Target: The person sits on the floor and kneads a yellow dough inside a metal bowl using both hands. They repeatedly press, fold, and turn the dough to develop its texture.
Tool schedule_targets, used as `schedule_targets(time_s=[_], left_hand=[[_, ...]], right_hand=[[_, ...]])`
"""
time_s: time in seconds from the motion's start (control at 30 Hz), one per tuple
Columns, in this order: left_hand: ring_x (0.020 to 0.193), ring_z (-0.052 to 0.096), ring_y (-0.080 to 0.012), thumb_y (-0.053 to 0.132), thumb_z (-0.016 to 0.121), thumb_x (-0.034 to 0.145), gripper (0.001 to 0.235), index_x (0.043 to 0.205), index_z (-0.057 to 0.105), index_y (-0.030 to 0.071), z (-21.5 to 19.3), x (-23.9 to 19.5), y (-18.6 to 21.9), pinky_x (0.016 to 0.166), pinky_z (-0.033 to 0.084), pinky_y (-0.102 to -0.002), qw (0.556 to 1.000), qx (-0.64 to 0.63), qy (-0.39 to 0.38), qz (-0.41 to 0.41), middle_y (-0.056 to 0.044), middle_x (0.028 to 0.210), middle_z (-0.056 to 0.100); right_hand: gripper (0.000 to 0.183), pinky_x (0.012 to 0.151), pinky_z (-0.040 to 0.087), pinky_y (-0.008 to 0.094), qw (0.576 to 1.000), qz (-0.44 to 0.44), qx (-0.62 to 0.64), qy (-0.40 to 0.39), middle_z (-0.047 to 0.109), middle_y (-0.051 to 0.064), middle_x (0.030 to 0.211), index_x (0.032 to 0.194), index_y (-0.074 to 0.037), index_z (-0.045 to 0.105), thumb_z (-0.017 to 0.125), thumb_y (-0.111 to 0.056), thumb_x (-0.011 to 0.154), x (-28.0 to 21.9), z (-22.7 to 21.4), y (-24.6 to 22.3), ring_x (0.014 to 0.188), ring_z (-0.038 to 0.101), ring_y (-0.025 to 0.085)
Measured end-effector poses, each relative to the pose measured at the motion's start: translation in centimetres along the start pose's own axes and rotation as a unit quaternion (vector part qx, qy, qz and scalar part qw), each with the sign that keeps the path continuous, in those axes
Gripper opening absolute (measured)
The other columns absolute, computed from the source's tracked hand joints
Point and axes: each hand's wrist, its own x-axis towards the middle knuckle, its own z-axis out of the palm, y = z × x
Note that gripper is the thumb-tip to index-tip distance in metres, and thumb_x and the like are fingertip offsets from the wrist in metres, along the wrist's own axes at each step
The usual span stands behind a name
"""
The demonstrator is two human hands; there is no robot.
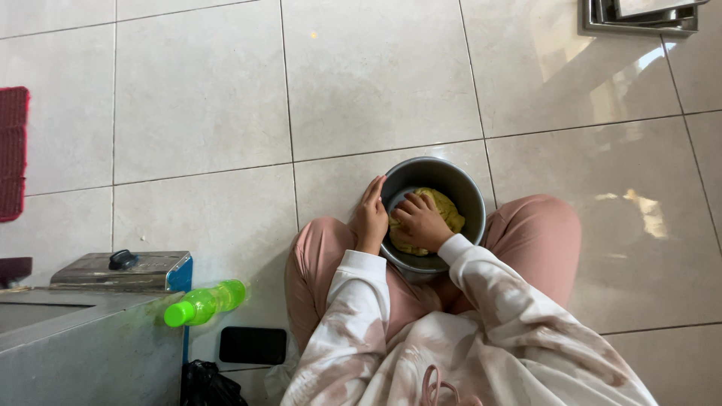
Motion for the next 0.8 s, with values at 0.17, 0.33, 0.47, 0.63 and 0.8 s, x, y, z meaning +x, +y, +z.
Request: schedule_targets(time_s=[0.17,0.33,0.47,0.63,0.8], left_hand=[[0.122,0.048,-0.0336,-0.007,0.036,0.095,0.049,0.134,0.052,0.017,-0.2,0.2,0.1,0.095,0.05,-0.037,1.0,-0.003,-0.001,-0.001,-0.013,0.137,0.047],[0.122,0.049,-0.0324,-0.007,0.04,0.092,0.048,0.132,0.055,0.017,-0.3,0.3,-0.3,0.096,0.047,-0.041,1.0,-0.027,0.01,-0.001,-0.011,0.133,0.052],[0.124,0.048,-0.0281,-0.005,0.045,0.089,0.048,0.129,0.058,0.018,-0.1,0.4,-0.8,0.1,0.045,-0.04,0.998,-0.054,0.015,-0.002,-0.01,0.132,0.054],[0.122,0.05,-0.0286,-0.007,0.041,0.091,0.048,0.13,0.058,0.017,-0.1,0.5,-0.6,0.097,0.046,-0.041,0.997,-0.065,0.039,-0.005,-0.011,0.129,0.056],[0.122,0.049,-0.0322,-0.006,0.042,0.093,0.046,0.131,0.056,0.016,-0.2,0.3,-0.6,0.097,0.046,-0.043,0.998,-0.044,0.03,-0.017,-0.014,0.131,0.055]], right_hand=[[0.018,0.097,0.038,0.052,0.979,0.071,0.193,0.001,0.048,0.008,0.119,0.103,-0.014,0.046,0.055,-0.023,0.091,-3.2,-3.8,0.1,0.127,0.039,0.035],[0.046,0.098,0.04,0.056,0.912,0.295,0.285,-0.001,0.039,0.027,0.132,0.134,0.001,0.036,0.05,-0.007,0.091,-2.9,-3.2,3.4,0.124,0.041,0.045],[0.065,0.108,0.029,0.051,0.815,0.442,0.355,-0.122,0.036,0.021,0.142,0.145,-0.006,0.029,0.046,-0.039,0.092,-1.9,1.6,6.4,0.132,0.033,0.038],[0.078,0.095,0.034,0.056,0.845,0.449,0.242,-0.158,0.043,0.017,0.132,0.135,-0.011,0.042,0.052,-0.062,0.078,-0.5,2.6,5.7,0.121,0.039,0.039],[0.045,0.081,0.043,0.048,0.913,0.372,0.151,-0.078,0.046,0.013,0.106,0.116,-0.009,0.042,0.062,-0.024,0.079,-1.4,-3.1,1.0,0.106,0.044,0.035]])
